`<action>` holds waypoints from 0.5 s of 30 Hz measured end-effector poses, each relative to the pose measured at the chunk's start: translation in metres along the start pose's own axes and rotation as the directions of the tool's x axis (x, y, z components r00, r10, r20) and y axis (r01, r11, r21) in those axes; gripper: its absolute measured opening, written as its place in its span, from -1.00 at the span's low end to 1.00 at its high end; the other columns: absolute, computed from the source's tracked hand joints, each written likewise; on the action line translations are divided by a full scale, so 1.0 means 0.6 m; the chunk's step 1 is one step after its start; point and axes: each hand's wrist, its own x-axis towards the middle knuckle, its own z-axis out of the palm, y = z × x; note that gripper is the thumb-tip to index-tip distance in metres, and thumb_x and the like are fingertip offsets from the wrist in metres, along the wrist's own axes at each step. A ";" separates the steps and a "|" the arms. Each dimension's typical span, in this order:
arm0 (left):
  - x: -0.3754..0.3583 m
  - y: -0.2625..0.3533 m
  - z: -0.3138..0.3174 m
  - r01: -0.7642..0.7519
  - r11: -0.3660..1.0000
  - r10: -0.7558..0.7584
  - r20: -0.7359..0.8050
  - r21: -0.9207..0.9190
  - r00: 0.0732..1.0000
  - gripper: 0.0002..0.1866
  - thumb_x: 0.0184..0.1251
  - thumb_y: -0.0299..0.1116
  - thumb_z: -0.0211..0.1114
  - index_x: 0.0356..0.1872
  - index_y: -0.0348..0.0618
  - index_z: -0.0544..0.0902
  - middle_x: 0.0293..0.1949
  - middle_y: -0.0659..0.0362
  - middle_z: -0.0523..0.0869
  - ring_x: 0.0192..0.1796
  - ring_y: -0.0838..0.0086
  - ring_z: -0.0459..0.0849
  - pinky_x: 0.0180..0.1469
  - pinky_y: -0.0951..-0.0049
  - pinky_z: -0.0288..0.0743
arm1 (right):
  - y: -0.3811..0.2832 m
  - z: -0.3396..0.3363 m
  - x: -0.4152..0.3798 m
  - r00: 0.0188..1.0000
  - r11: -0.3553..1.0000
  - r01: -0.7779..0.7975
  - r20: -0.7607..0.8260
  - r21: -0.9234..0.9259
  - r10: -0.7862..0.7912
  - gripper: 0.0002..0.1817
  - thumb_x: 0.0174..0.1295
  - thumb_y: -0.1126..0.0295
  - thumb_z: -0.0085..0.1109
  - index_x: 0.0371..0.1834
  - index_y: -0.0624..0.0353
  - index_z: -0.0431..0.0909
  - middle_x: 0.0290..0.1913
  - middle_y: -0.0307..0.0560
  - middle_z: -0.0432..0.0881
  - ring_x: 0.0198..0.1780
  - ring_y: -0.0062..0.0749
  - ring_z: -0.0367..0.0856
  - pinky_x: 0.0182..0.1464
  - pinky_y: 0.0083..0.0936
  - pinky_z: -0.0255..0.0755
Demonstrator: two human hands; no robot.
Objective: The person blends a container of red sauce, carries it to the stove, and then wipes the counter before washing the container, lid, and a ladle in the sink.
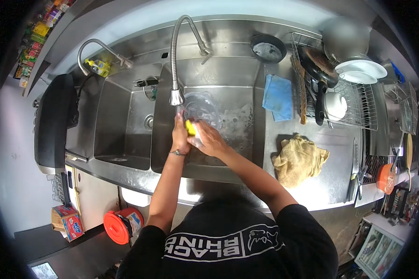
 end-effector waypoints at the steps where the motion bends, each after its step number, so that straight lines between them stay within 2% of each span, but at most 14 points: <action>1: 0.001 0.005 -0.004 0.062 0.998 -0.061 -0.051 0.018 0.997 -0.41 0.43 0.03 -0.26 0.31 -0.17 0.15 0.11 0.09 0.42 0.12 0.36 0.42 0.20 0.37 0.28 | 0.004 -0.004 -0.003 1.000 1.000 0.002 0.003 0.002 -0.002 -0.53 -0.02 0.39 0.19 -0.01 0.26 0.32 -0.07 0.17 0.44 -0.05 0.05 0.46 -0.07 -0.23 0.40; 2: -0.001 0.005 -0.007 0.063 0.998 -0.062 -0.056 0.018 0.997 -0.41 0.43 0.03 -0.26 0.31 -0.17 0.15 0.11 0.09 0.42 0.12 0.36 0.42 0.20 0.37 0.28 | 0.008 -0.006 -0.006 0.999 0.999 -0.034 0.027 0.011 0.034 -0.54 -0.02 0.36 0.20 -0.04 0.25 0.33 -0.10 0.16 0.45 -0.09 0.06 0.47 -0.11 -0.22 0.41; 4: -0.005 0.013 -0.007 0.295 0.949 -0.273 0.181 -0.109 0.945 -0.39 0.41 0.07 -0.24 0.29 -0.18 0.17 0.10 0.10 0.41 0.11 0.37 0.41 0.19 0.35 0.27 | 0.006 -0.018 0.013 0.995 0.994 -0.084 0.065 0.067 0.080 -0.51 -0.09 0.34 0.28 -0.06 0.24 0.36 -0.22 0.16 0.50 -0.17 0.11 0.49 -0.13 -0.19 0.43; 5: -0.005 0.012 -0.009 0.296 0.949 -0.274 0.177 -0.109 0.945 -0.39 0.41 0.07 -0.24 0.29 -0.18 0.17 0.10 0.10 0.41 0.11 0.37 0.41 0.19 0.35 0.27 | 0.003 -0.027 0.016 0.994 0.991 -0.106 0.020 0.079 0.104 -0.58 -0.07 0.51 0.18 -0.07 0.28 0.40 -0.27 0.06 0.56 -0.26 -0.08 0.57 -0.16 -0.31 0.47; 6: 0.000 0.007 -0.015 0.221 0.968 -0.226 0.029 0.121 0.974 -0.38 0.39 0.10 -0.22 0.26 -0.18 0.20 0.09 0.12 0.42 0.11 0.38 0.41 0.19 0.36 0.27 | 0.012 -0.023 0.025 0.975 0.943 -0.197 -0.050 0.268 0.218 -0.61 -0.07 0.55 0.15 -0.07 0.27 0.44 -0.26 0.06 0.59 -0.26 -0.17 0.59 -0.16 -0.38 0.47; 7: 0.007 0.002 -0.020 0.165 0.921 -0.137 -0.102 0.352 0.985 -0.36 0.37 0.13 -0.21 0.24 -0.19 0.22 0.08 0.14 0.42 0.10 0.39 0.41 0.18 0.36 0.27 | 0.022 -0.020 0.037 0.937 0.853 -0.260 -0.094 0.452 0.336 -0.62 -0.06 0.59 0.12 -0.08 0.27 0.47 -0.26 0.07 0.61 -0.26 -0.25 0.61 -0.16 -0.46 0.47; 9: 0.030 -0.018 -0.047 0.121 0.945 -0.084 -0.133 0.303 0.988 -0.39 0.36 0.11 -0.15 0.21 -0.20 0.25 0.08 0.13 0.42 0.08 0.42 0.42 0.15 0.37 0.29 | 0.026 -0.064 0.046 0.891 0.785 -0.321 -0.111 0.530 0.439 -0.73 0.03 0.59 0.13 -0.14 0.28 0.54 -0.35 -0.13 0.64 -0.32 -0.51 0.57 -0.20 -0.60 0.43; 10: 0.039 -0.026 -0.058 0.078 0.963 -0.037 -0.161 0.258 0.986 -0.41 0.35 0.08 -0.09 0.18 -0.20 0.28 0.08 0.12 0.42 0.06 0.44 0.43 0.12 0.38 0.32 | 0.029 -0.082 0.057 0.880 0.654 -0.311 -0.052 0.690 0.473 -0.74 0.11 0.47 0.20 -0.12 0.28 0.54 -0.34 -0.21 0.62 -0.34 -0.59 0.52 -0.23 -0.63 0.41; 11: 0.048 -0.035 -0.069 0.033 0.976 0.009 -0.189 0.214 0.982 -0.43 0.34 0.05 -0.02 0.16 -0.21 0.31 0.08 0.11 0.42 0.04 0.46 0.44 0.09 0.38 0.34 | 0.023 -0.088 0.062 0.808 0.530 -0.355 -0.032 0.770 0.589 -0.71 0.12 0.35 0.25 -0.16 0.31 0.54 -0.38 -0.21 0.60 -0.38 -0.59 0.50 -0.30 -0.62 0.39; 12: 0.019 -0.006 -0.045 0.069 0.996 -0.064 -0.096 0.048 0.993 -0.56 0.33 -0.03 0.05 -0.03 -0.23 0.46 -0.05 0.07 0.54 -0.09 0.49 0.53 -0.06 0.45 0.41 | 0.033 -0.093 0.062 0.806 0.593 -0.416 -0.023 0.689 0.592 -0.71 0.14 0.30 0.23 -0.19 0.29 0.55 -0.38 -0.21 0.60 -0.39 -0.59 0.50 -0.31 -0.61 0.38; 13: 0.014 -0.009 -0.056 0.066 0.997 -0.062 -0.090 0.048 0.994 -0.56 0.33 -0.03 0.05 -0.03 -0.23 0.46 -0.05 0.07 0.54 -0.09 0.49 0.53 -0.06 0.45 0.41 | 0.045 -0.099 0.061 0.802 0.649 -0.470 -0.017 0.598 0.597 -0.70 0.16 0.24 0.20 -0.22 0.28 0.56 -0.38 -0.21 0.60 -0.39 -0.60 0.49 -0.32 -0.59 0.37; 14: 0.010 -0.010 -0.074 0.108 0.990 -0.111 0.019 0.089 0.994 -0.61 0.33 -0.04 0.05 -0.15 -0.21 0.50 -0.15 0.08 0.60 -0.17 0.50 0.57 -0.14 0.48 0.44 | 0.056 -0.101 0.058 0.803 0.652 -0.468 -0.022 0.597 0.596 -0.70 0.16 0.24 0.20 -0.22 0.28 0.56 -0.38 -0.21 0.60 -0.39 -0.60 0.49 -0.32 -0.59 0.37; 15: 0.004 -0.013 -0.085 0.147 0.980 -0.164 0.124 0.135 0.979 -0.64 0.33 -0.05 0.06 -0.27 -0.19 0.55 -0.26 0.08 0.65 -0.25 0.51 0.61 -0.22 0.50 0.46 | 0.065 -0.100 0.055 0.659 0.569 -0.620 -0.034 0.540 0.751 -0.68 0.19 0.19 0.16 -0.26 0.28 0.56 -0.40 -0.21 0.59 -0.40 -0.59 0.47 -0.32 -0.58 0.36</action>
